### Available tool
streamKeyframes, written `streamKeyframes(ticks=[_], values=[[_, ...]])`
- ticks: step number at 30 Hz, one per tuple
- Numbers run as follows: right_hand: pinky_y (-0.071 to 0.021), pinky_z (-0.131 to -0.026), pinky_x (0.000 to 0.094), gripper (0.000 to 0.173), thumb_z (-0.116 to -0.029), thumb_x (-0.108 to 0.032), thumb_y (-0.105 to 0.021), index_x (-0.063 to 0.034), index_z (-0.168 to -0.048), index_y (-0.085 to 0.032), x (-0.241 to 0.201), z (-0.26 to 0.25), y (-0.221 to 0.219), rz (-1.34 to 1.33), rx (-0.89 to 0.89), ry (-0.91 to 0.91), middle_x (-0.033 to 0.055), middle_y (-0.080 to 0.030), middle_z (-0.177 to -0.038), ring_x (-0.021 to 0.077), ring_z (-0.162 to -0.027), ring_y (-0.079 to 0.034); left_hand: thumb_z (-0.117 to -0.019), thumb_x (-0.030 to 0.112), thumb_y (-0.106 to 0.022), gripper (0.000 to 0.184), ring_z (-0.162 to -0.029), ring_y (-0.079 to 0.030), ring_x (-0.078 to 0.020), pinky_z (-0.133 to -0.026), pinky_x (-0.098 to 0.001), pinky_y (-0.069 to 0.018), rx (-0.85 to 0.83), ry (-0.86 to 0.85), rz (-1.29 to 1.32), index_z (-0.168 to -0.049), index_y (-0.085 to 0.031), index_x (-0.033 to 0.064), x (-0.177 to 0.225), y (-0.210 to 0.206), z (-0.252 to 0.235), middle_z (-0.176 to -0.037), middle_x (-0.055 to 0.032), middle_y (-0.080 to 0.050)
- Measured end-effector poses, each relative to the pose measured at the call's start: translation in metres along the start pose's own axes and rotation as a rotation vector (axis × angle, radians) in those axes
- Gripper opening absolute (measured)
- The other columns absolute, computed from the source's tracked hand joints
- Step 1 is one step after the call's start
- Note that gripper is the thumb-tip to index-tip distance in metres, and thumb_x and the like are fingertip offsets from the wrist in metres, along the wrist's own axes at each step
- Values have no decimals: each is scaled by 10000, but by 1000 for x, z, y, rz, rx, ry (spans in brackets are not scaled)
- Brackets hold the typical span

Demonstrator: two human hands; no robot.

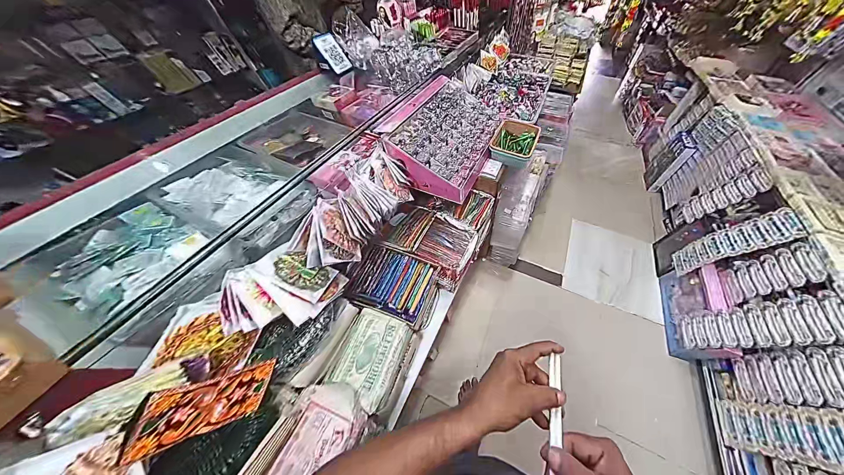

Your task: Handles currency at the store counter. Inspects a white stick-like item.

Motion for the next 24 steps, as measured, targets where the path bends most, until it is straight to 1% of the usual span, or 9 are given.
streamKeyframes(ticks=[2,5,11,14,16,19,21,22,24], values=[[-366,-468,212,194,-944,-175,-700,-68,-788,-744,-14,-33,7,26,-14,-8,-56,-626,-614,-9,-481,-445,-944,64,-708,645,-684,-736,-237,-660,-432,-652,4,-11,21,-1531,-444,102,14,19,-22,-832,-127,-737],[-308,-423,195,215,-940,-185,-713,-92,-747,-734,-27,-72,12,-66,-48,-21,-78,-545,-543,-19,-437,-387,-948,59,-694,655,-681,-731,-225,-667,-408,-645,33,-28,61,-1543,-423,95,30,39,-48,-845,-125,-743],[-300,-426,211,256,-942,-207,-716,-105,-708,-704,-57,-156,31,-29,-205,-28,-79,-524,-530,-7,-432,-377,-923,31,-715,721,-744,-751,-276,-686,-429,-650,180,-64,170,-1554,-374,100,52,85,-84,-927,-166,-754],[-302,-443,214,269,-934,-206,-720,-111,-684,-687,-73,-199,49,35,-318,-14,-83,-536,-543,-11,-448,-380,-910,20,-735,773,-749,-756,-290,-702,-443,-656,222,-103,178,-1570,-344,115,64,102,-105,-920,-171,-755],[-338,-461,219,273,-934,-233,-731,-98,-699,-703,-81,-231,63,77,-398,15,-70,-583,-575,-7,-471,-421,-890,2,-746,793,-750,-759,-296,-689,-443,-658,292,-137,189,-1569,-354,122,73,112,-121,-903,-176,-757],[-331,-473,236,349,-944,-290,-723,-97,-660,-667,-96,-273,89,145,-512,101,-68,-557,-559,1,-477,-424,-872,-26,-750,792,-752,-760,-312,-673,-436,-657,456,-210,255,-1556,-372,105,85,116,-150,-885,-197,-751],[-359,-489,238,358,-967,-284,-699,-78,-675,-676,-117,-300,107,163,-571,175,-49,-592,-585,7,-499,-454,-847,-64,-753,800,-744,-760,-348,-668,-459,-660,590,-259,326,-1546,-391,82,103,117,-171,-869,-233,-744],[-371,-496,248,360,-973,-282,-692,-67,-685,-678,-126,-311,116,185,-593,212,-40,-586,-584,19,-503,-463,-841,-81,-743,798,-743,-760,-353,-665,-463,-659,635,-281,348,-1542,-393,75,111,116,-181,-864,-237,-742],[-355,-489,269,389,-982,-303,-683,-65,-676,-650,-138,-328,134,249,-637,257,-41,-517,-549,39,-489,-440,-850,-103,-715,767,-746,-763,-346,-659,-452,-657,705,-344,351,-1527,-394,62,122,116,-199,-862,-231,-745]])
Point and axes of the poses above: each hand's wrist, its own z-axis away from the middle knuckle, its own y-axis out of the back of the hand, x = y × z, the point moved 4 cm from there along -z, towards the middle knuckle
